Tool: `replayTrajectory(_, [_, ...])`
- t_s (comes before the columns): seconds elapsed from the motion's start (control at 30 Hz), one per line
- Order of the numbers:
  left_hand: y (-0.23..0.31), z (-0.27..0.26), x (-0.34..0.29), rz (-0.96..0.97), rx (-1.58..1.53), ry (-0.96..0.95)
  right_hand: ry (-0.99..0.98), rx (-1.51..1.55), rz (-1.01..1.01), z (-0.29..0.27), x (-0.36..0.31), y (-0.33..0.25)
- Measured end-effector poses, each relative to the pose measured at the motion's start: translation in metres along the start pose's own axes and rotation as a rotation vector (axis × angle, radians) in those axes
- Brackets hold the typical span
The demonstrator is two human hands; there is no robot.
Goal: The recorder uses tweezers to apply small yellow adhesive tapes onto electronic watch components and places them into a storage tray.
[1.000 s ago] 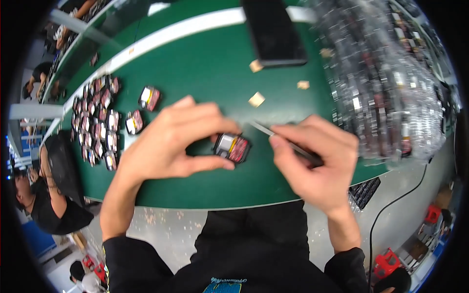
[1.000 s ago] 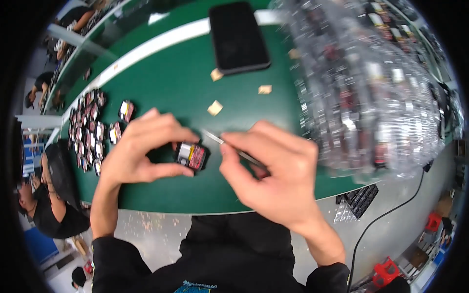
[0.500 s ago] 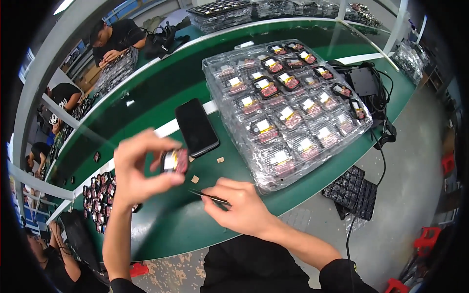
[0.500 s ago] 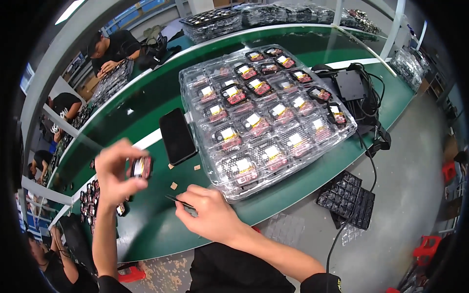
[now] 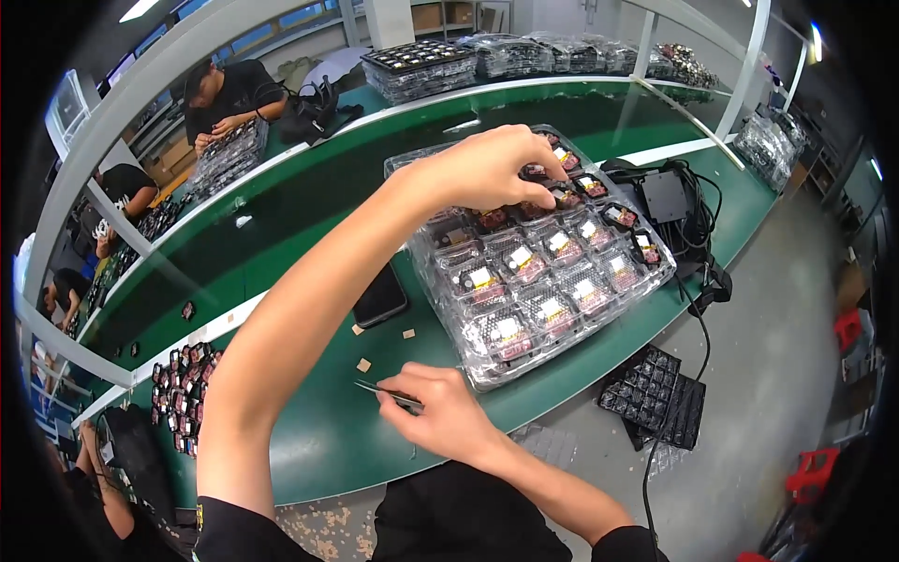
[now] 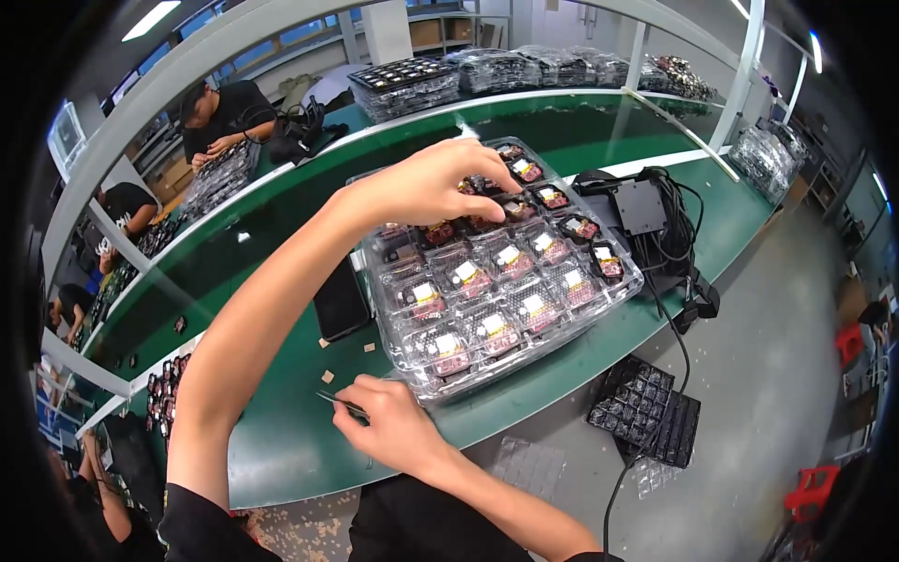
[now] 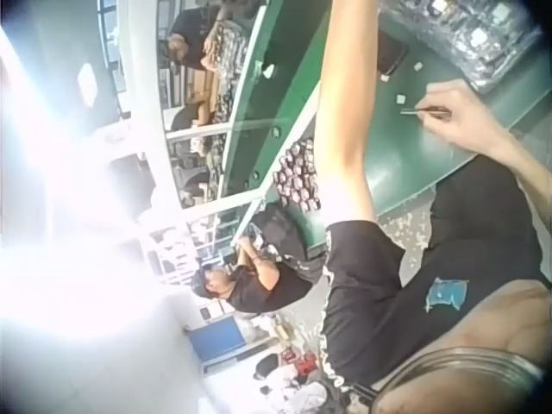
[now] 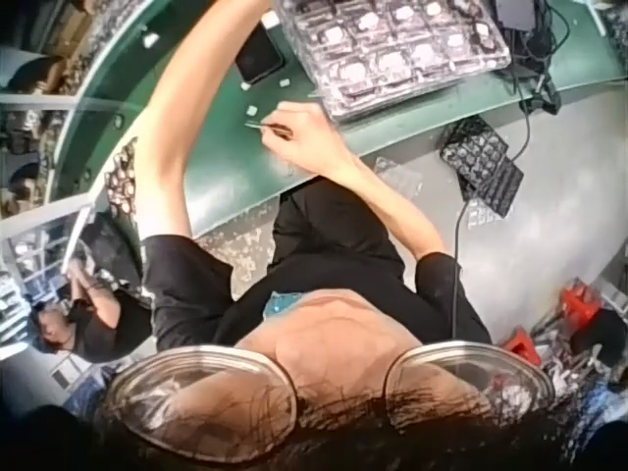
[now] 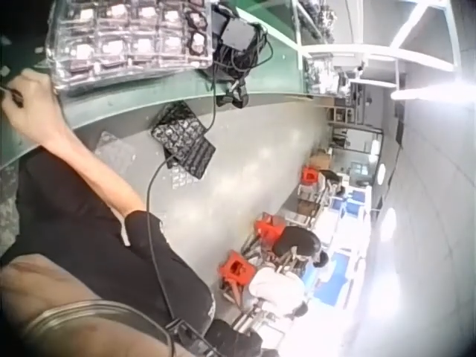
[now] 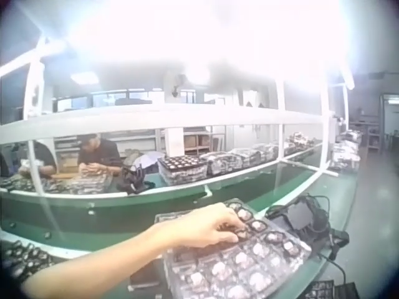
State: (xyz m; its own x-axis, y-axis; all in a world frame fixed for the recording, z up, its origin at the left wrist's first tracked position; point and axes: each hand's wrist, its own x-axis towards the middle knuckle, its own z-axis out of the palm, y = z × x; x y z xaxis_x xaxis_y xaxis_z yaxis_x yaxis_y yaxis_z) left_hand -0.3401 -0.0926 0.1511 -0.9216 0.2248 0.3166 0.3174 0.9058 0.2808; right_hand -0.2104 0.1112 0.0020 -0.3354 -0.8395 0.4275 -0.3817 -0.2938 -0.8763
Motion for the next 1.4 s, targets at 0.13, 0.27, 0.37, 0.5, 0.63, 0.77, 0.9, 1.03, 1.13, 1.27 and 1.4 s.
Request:
replayTrajectory(0.13, [-0.008,0.0,-0.018,0.009,0.04,0.209,-0.002,-0.036,-0.022,0.0,0.001,0.002])
replayTrajectory(0.27, [-0.023,-0.021,-0.068,-0.07,0.078,0.248,0.006,-0.026,-0.048,0.002,0.005,0.001])
replayTrajectory(0.37, [-0.046,-0.042,-0.133,-0.2,0.145,0.371,-0.038,-0.057,0.018,-0.004,0.004,-0.008])
replayTrajectory(0.5, [-0.096,-0.059,-0.263,-0.599,0.278,0.417,-0.015,-0.079,0.008,-0.003,0.004,-0.011])
replayTrajectory(0.63, [-0.106,-0.068,-0.424,-1.172,0.749,0.165,-0.077,-0.072,0.029,-0.001,0.005,-0.012])
replayTrajectory(0.77, [-0.094,-0.083,-0.492,-1.586,0.81,-0.093,-0.075,-0.078,0.055,0.0,0.006,-0.011])
replayTrajectory(0.9, [-0.091,-0.092,-0.518,-1.428,0.553,0.148,-0.063,-0.112,0.013,0.003,0.007,-0.014])
replayTrajectory(1.03, [-0.076,-0.089,-0.49,-1.334,0.204,0.311,-0.064,-0.128,-0.043,0.006,0.007,-0.01])
replayTrajectory(1.13, [-0.044,-0.061,-0.429,-0.976,-0.078,0.4,-0.028,-0.161,-0.042,0.004,0.008,-0.01])
replayTrajectory(1.27, [0.053,-0.005,-0.343,-0.692,-0.266,0.215,0.062,-0.193,0.102,-0.001,0.007,-0.011])
replayTrajectory(1.4, [0.102,0.036,-0.335,-0.508,-0.249,0.127,0.05,-0.179,0.099,0.005,0.011,-0.012])
